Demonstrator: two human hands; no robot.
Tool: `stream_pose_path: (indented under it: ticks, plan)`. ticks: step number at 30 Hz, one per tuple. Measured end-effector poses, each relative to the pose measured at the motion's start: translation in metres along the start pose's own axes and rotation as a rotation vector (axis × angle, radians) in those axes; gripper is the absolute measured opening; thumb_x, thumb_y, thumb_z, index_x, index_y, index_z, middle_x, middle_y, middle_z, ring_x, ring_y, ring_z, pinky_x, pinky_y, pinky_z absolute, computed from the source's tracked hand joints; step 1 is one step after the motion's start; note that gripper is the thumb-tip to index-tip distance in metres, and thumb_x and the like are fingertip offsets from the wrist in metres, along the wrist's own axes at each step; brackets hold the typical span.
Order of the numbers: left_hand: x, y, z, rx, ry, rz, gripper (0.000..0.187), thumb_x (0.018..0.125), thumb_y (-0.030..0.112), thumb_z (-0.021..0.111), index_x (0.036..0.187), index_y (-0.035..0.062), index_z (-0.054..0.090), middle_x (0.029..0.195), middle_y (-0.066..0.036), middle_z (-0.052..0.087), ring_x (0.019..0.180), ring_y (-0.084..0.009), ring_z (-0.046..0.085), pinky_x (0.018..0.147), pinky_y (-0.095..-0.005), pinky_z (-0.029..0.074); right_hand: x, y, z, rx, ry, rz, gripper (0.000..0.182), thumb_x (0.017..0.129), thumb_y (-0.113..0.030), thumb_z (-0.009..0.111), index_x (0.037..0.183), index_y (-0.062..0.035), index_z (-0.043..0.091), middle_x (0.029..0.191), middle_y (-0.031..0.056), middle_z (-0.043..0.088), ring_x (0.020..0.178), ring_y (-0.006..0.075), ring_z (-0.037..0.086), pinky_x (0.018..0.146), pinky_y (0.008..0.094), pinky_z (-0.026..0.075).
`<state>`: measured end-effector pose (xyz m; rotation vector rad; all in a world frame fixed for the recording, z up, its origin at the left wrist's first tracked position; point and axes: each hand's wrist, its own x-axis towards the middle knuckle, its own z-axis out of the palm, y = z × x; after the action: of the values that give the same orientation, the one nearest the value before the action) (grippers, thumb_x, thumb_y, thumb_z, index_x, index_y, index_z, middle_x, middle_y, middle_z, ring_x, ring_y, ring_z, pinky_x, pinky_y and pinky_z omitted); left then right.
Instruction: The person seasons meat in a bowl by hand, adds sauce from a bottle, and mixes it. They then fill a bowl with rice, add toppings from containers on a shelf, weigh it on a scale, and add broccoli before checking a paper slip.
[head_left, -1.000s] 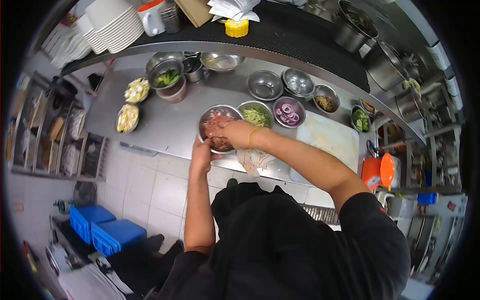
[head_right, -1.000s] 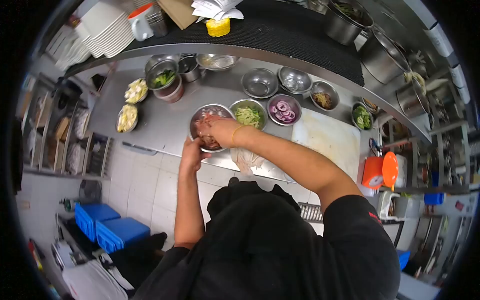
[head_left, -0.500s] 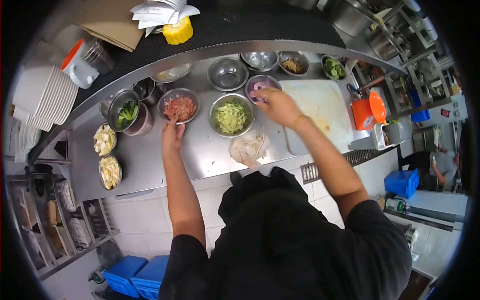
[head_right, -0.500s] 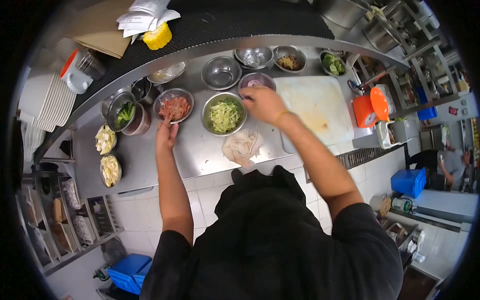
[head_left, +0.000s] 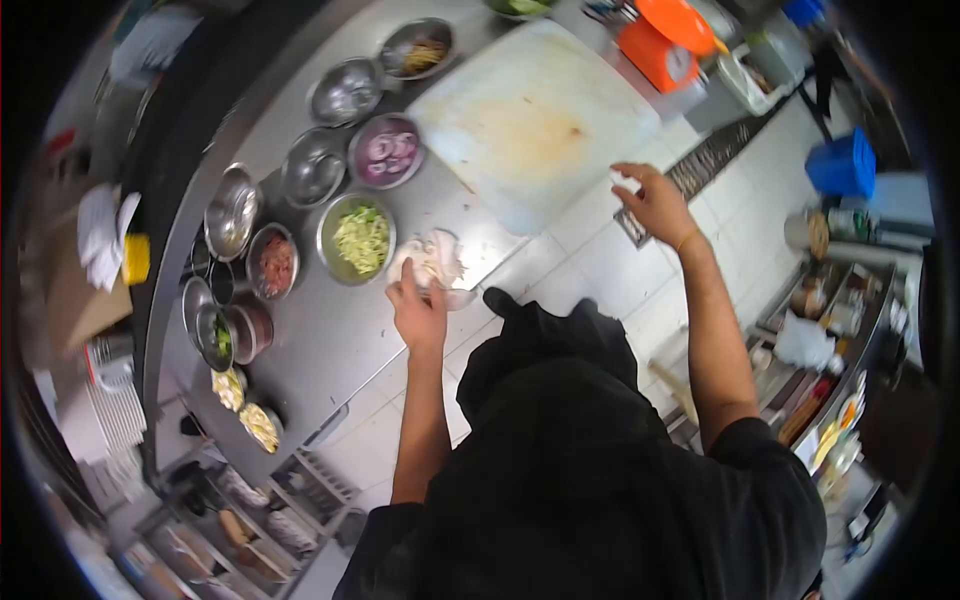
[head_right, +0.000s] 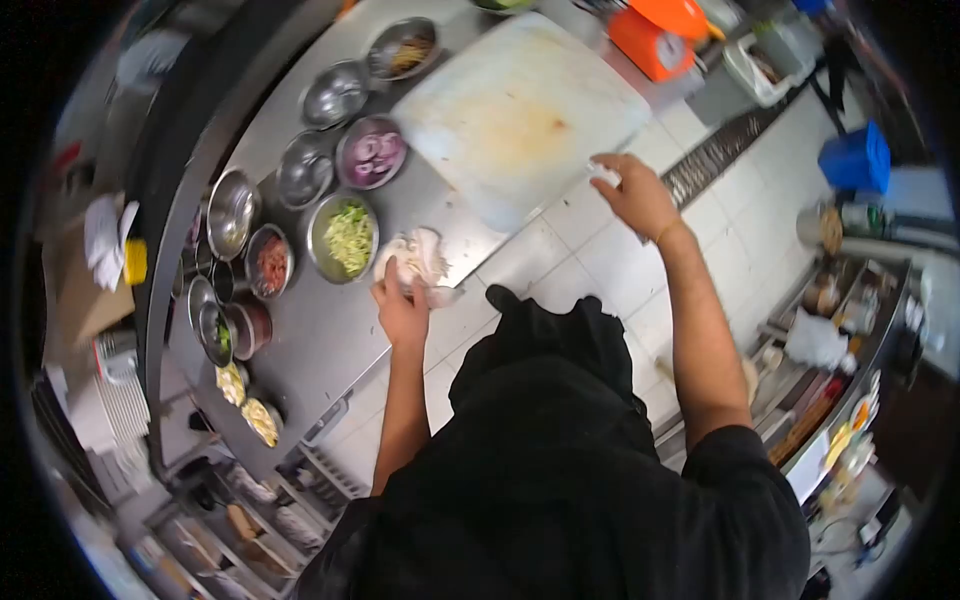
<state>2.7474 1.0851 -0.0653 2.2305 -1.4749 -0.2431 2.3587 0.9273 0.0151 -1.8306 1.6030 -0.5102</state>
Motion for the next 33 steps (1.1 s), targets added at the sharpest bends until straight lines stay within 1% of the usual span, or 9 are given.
stream_pose_path:
  ticks: [6,10,17,19,23,25,27,29,33]
  plan:
    - [0.035,0.000,0.043,0.446,-0.134,0.213,0.031,0.097,0.033,0.058,0.120,0.0129,0.058,0.106,-0.023,0.066,0.093,-0.0411,0.067,0.075,-0.0534,0.054,-0.060,0.173,-0.008,0.056,0.157,0.195,0.034,0.096,-0.030,0.064,0.126,-0.0121,0.067,0.117,0.0163,0.068,0.098,0.0319,0.070,0.091,0.0420,0.053]
    - [0.056,0.056,0.046,0.623,-0.215,-0.070,0.029,0.100,0.029,0.056,0.123,0.0113,0.058,0.114,-0.027,0.066,0.104,-0.0426,0.065,0.081,-0.0517,0.054,-0.117,0.273,0.023,0.084,0.138,0.393,0.036,0.097,-0.033,0.063,0.127,-0.0124,0.066,0.121,0.0175,0.068,0.113,0.0351,0.064,0.097,0.0425,0.052]
    - [-0.050,0.112,0.046,0.395,0.085,0.558,0.060,0.092,0.012,0.065,0.147,0.0005,0.043,0.135,-0.028,0.053,0.122,-0.0431,0.053,0.094,-0.0514,0.050,-0.240,0.411,0.128,0.115,0.036,0.729,0.039,0.096,-0.033,0.063,0.129,-0.0123,0.064,0.122,0.0192,0.064,0.115,0.0369,0.063,0.100,0.0441,0.050]
    - [-0.090,0.134,0.056,0.367,-0.215,0.696,0.054,0.090,0.008,0.065,0.141,-0.0001,0.049,0.135,-0.025,0.055,0.121,-0.0431,0.054,0.096,-0.0500,0.048,-0.269,0.438,0.154,0.149,0.006,0.806,0.040,0.095,-0.033,0.063,0.129,-0.0116,0.064,0.122,0.0199,0.064,0.115,0.0376,0.062,0.100,0.0446,0.050]
    - [-0.108,0.087,0.190,0.161,-0.789,0.311,0.036,0.095,0.010,0.059,0.130,-0.0002,0.058,0.131,-0.018,0.058,0.118,-0.0355,0.058,0.091,-0.0441,0.050,-0.291,0.459,0.196,0.122,-0.034,0.850,0.042,0.095,-0.033,0.064,0.129,-0.0103,0.063,0.120,0.0210,0.064,0.114,0.0387,0.061,0.099,0.0450,0.050]
    - [-0.091,0.077,0.293,-0.213,-1.040,-0.416,0.040,0.102,0.023,0.057,0.135,-0.0003,0.053,0.131,-0.018,0.058,0.119,-0.0326,0.058,0.090,-0.0440,0.053,-0.289,0.456,0.208,0.167,0.001,0.830,0.040,0.095,-0.032,0.065,0.128,-0.0091,0.063,0.117,0.0224,0.063,0.113,0.0397,0.061,0.098,0.0455,0.049]
    - [-0.064,0.046,0.407,-0.330,-1.098,-0.620,0.060,0.102,0.045,0.057,0.144,0.0049,0.044,0.132,-0.016,0.054,0.102,-0.0287,0.064,0.088,-0.0418,0.056,-0.293,0.446,0.217,0.227,0.136,0.784,0.038,0.095,-0.027,0.066,0.127,-0.0066,0.064,0.117,0.0215,0.064,0.108,0.0379,0.063,0.095,0.0434,0.051]
    - [-0.024,0.018,0.517,-0.520,-1.045,-0.855,0.075,0.101,0.055,0.055,0.149,0.0022,0.033,0.143,-0.024,0.046,0.121,-0.0377,0.057,0.095,-0.0477,0.055,-0.297,0.428,0.212,0.350,0.201,0.851,0.035,0.095,-0.021,0.067,0.126,-0.0054,0.066,0.121,0.0194,0.065,0.099,0.0322,0.067,0.082,0.0374,0.056]
    - [0.046,0.033,0.644,-0.958,-0.547,-1.208,0.076,0.101,0.059,0.049,0.146,-0.0008,0.035,0.138,-0.025,0.048,0.115,-0.0364,0.060,0.093,-0.0494,0.057,-0.361,0.417,0.253,0.323,0.187,1.004,0.032,0.096,-0.018,0.066,0.124,-0.0035,0.065,0.118,0.0190,0.066,0.101,0.0332,0.067,0.081,0.0376,0.056]
